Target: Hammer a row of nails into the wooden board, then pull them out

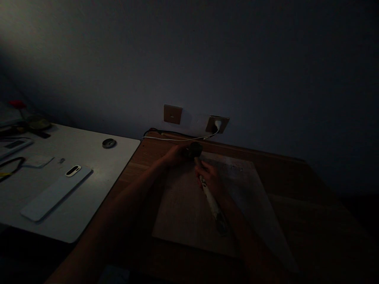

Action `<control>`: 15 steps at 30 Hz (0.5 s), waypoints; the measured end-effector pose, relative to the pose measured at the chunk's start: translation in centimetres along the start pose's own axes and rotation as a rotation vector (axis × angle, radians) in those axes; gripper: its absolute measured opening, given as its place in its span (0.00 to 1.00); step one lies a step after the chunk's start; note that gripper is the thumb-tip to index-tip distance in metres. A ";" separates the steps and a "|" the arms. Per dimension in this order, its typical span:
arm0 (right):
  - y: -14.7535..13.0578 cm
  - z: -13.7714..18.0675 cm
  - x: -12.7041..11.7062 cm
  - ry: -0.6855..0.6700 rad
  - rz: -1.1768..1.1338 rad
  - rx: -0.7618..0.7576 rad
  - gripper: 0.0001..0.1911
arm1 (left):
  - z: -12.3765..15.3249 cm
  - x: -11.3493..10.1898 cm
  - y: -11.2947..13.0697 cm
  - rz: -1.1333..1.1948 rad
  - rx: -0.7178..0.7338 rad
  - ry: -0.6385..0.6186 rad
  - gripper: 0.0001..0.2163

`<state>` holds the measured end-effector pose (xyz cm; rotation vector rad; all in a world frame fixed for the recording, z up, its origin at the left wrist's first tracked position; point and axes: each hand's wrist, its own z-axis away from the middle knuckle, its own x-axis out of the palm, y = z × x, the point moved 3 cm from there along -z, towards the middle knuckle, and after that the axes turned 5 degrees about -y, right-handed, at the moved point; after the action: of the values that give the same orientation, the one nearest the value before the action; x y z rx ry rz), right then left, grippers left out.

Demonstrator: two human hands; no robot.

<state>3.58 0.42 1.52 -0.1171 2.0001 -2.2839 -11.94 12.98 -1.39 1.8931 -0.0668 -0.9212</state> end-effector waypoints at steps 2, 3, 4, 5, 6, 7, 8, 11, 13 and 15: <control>-0.1 0.0 0.0 0.002 -0.003 0.001 0.16 | 0.1 0.0 0.2 0.021 0.003 -0.008 0.22; -0.1 0.0 0.0 0.005 -0.005 0.000 0.16 | 0.1 0.0 0.3 0.036 0.015 -0.017 0.22; -0.1 0.0 0.0 0.007 -0.007 0.000 0.16 | 0.1 0.0 0.4 0.047 0.033 -0.021 0.23; -0.1 0.0 0.0 0.007 -0.010 0.003 0.16 | 0.1 0.0 0.4 0.050 0.051 -0.019 0.23; -0.1 0.0 0.0 0.005 -0.013 0.008 0.16 | 0.0 -0.1 0.5 0.042 0.065 -0.012 0.22; 0.0 0.0 0.1 0.002 -0.019 0.015 0.16 | 0.0 -0.1 0.4 0.024 0.071 -0.004 0.22; 0.0 0.0 0.1 -0.003 -0.026 0.024 0.16 | 0.0 -0.1 0.3 0.003 0.067 0.004 0.21; 0.0 0.3 0.2 -0.009 -0.073 0.059 0.16 | -0.1 0.0 -0.1 -0.020 0.025 0.006 0.20; -0.2 0.8 0.1 0.007 -0.123 0.075 0.16 | -0.1 0.0 -0.2 -0.001 0.015 -0.018 0.21; -0.4 1.6 -0.1 0.038 -0.169 0.080 0.19 | 0.0 0.0 -0.2 0.011 0.022 -0.049 0.21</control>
<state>3.90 -1.05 2.14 -0.2463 1.9838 -2.4824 -12.02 13.15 -1.54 1.8885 -0.1164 -0.9629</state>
